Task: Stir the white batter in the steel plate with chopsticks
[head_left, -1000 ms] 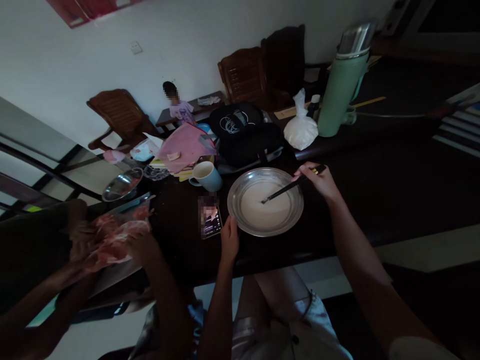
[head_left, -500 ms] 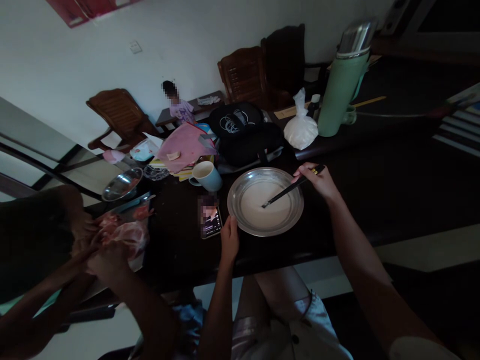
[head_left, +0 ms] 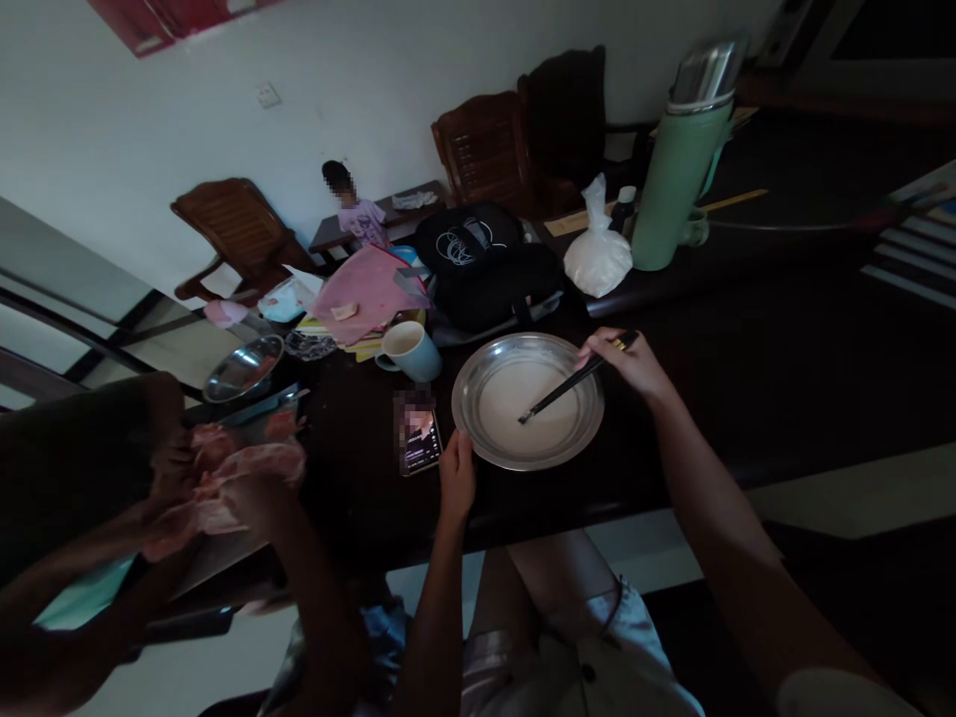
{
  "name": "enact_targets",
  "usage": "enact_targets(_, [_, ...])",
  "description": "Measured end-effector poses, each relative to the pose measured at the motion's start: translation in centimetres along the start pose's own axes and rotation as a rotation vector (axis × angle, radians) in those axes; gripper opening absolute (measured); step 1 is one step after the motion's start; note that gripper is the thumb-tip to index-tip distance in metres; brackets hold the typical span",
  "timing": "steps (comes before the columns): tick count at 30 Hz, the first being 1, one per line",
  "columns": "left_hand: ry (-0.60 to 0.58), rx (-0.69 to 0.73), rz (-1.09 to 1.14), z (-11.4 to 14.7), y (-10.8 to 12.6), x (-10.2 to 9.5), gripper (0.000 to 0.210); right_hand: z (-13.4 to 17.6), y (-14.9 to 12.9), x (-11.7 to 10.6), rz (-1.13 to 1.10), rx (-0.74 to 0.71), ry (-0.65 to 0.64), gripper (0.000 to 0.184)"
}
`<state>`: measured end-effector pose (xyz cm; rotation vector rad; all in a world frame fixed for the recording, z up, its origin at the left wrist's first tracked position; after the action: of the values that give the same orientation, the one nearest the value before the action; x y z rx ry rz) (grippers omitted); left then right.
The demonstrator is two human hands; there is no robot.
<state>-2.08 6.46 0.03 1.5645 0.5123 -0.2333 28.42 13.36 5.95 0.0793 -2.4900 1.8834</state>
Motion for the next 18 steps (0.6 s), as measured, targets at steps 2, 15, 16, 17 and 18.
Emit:
enact_targets(2, [-0.015,0.009,0.001,0.0,0.1,0.1,0.048,0.0,0.0,1.0,0.004,-0.003,-0.073,0.037])
enact_targets(15, [-0.028,0.035,-0.01,0.0,0.0,0.3,0.05,0.1,0.0,1.2,-0.005,-0.017,-0.112,0.031])
enact_targets(16, [-0.031,0.034,-0.011,0.0,0.1,0.3,0.049,0.1,0.0,1.4,0.003,-0.029,-0.126,0.03])
enact_targets(17, [-0.031,0.033,-0.012,0.0,0.1,0.3,0.049,0.0,-0.2,1.4,0.009,-0.045,-0.115,0.03])
enact_targets(18, [-0.03,0.033,-0.012,0.0,0.2,0.2,0.049,0.0,-0.4,1.1,0.013,-0.062,-0.083,0.031])
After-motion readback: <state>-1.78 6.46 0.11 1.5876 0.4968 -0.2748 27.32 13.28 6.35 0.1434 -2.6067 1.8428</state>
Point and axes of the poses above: each hand's wrist, its own z-axis away from the middle knuckle, its own x-axis out of the palm, y = z × x, the point moved 8 cm from there along -z, towards the middle knuckle, and after that the axes turned 10 degrees about -z, right-handed, at the moved point
